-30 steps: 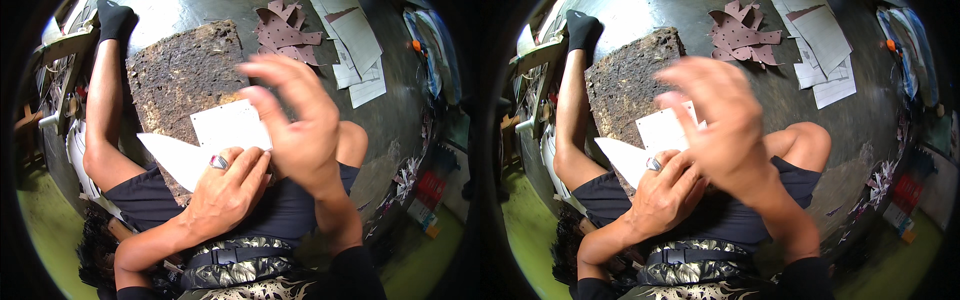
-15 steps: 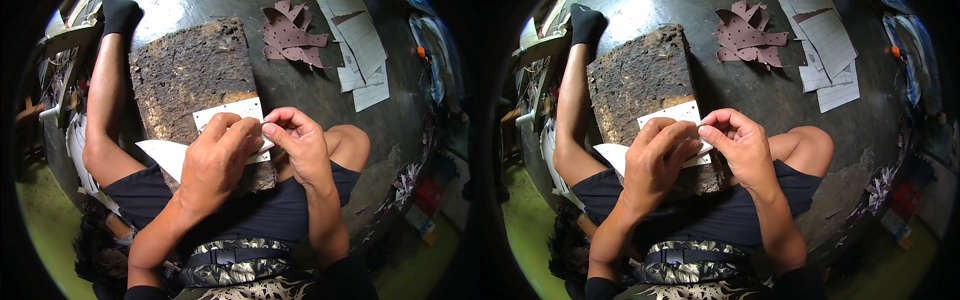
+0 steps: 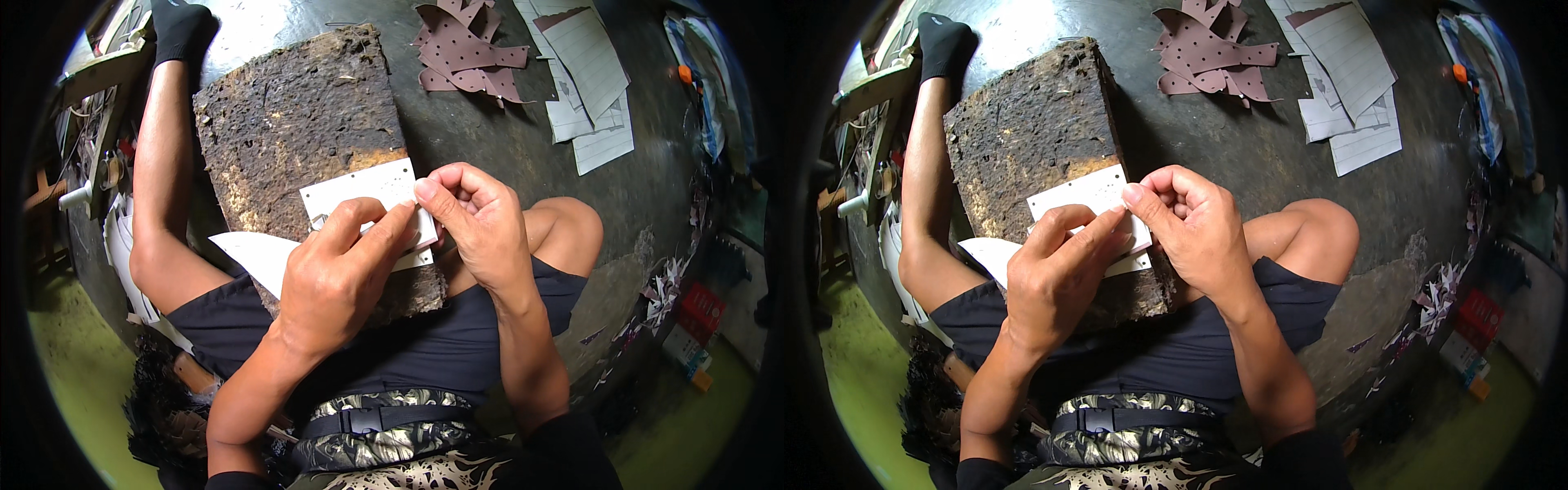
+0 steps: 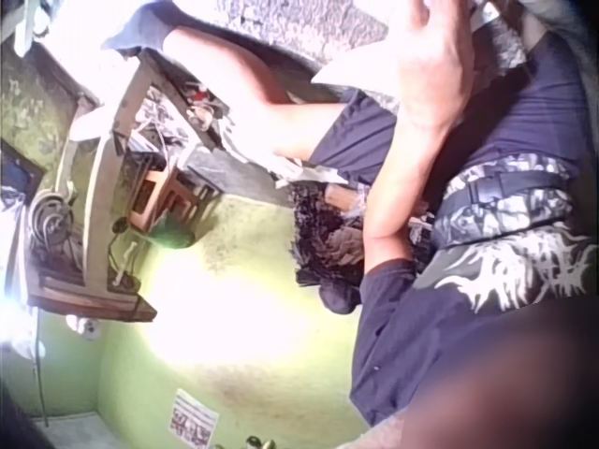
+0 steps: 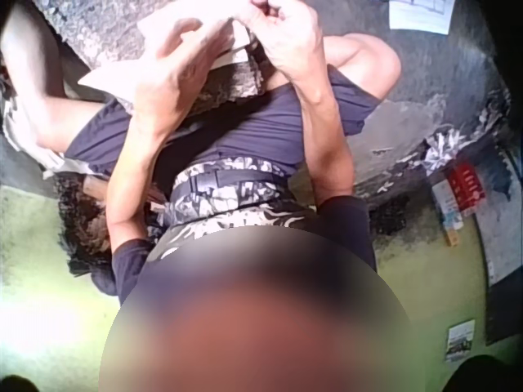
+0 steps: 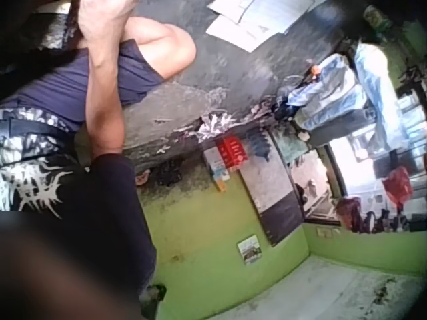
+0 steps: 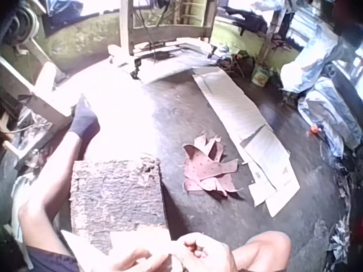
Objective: The person sits on the floor and repeatedly peels the white adhesive backing off small pinkish paper pieces. They hold each piece with one hand and pull the backing away with the other, then place the peeled piece aside.
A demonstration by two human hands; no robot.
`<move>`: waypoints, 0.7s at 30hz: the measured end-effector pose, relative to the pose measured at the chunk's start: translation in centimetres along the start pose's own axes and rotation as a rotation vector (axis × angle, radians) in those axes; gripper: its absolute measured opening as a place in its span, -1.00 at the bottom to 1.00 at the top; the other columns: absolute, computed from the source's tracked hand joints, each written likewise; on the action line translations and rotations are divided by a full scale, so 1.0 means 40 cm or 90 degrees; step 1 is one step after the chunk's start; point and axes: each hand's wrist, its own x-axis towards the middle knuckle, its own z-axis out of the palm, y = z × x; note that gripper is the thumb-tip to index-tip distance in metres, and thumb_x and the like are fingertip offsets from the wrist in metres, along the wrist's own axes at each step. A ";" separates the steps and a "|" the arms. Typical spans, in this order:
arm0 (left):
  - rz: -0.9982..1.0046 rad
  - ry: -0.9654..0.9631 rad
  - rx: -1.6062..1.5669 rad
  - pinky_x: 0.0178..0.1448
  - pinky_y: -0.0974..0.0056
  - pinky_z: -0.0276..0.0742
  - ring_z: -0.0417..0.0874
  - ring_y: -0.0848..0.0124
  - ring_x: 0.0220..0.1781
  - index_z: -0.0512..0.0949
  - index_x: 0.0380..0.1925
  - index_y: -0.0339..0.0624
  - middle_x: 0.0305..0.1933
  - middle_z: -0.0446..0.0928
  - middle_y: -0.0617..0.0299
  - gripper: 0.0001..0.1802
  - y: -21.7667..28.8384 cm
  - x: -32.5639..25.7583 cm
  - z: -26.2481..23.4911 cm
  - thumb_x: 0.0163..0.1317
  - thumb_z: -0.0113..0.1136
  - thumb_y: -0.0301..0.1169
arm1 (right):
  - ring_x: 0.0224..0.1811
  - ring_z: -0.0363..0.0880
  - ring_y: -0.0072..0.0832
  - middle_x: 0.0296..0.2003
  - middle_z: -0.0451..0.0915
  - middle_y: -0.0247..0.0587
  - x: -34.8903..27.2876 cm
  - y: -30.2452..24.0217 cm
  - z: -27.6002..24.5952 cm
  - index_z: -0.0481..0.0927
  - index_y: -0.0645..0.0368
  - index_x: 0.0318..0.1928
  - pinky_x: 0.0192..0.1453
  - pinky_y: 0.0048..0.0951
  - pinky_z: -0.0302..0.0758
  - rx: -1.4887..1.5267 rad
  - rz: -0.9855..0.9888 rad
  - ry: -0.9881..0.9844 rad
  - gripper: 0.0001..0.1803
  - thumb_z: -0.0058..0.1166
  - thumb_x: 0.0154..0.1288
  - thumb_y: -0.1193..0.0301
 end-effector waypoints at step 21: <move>0.049 -0.006 0.091 -0.34 0.16 0.61 0.70 0.28 -0.36 0.86 0.19 -0.11 -0.03 0.71 0.23 -0.61 -0.008 0.006 -0.003 0.37 0.64 -0.39 | -0.25 0.42 -0.80 -0.31 0.56 -0.54 -0.006 0.064 0.057 0.63 0.21 -0.03 -0.18 -0.56 0.49 0.013 -0.085 0.056 -0.61 0.23 0.87 0.11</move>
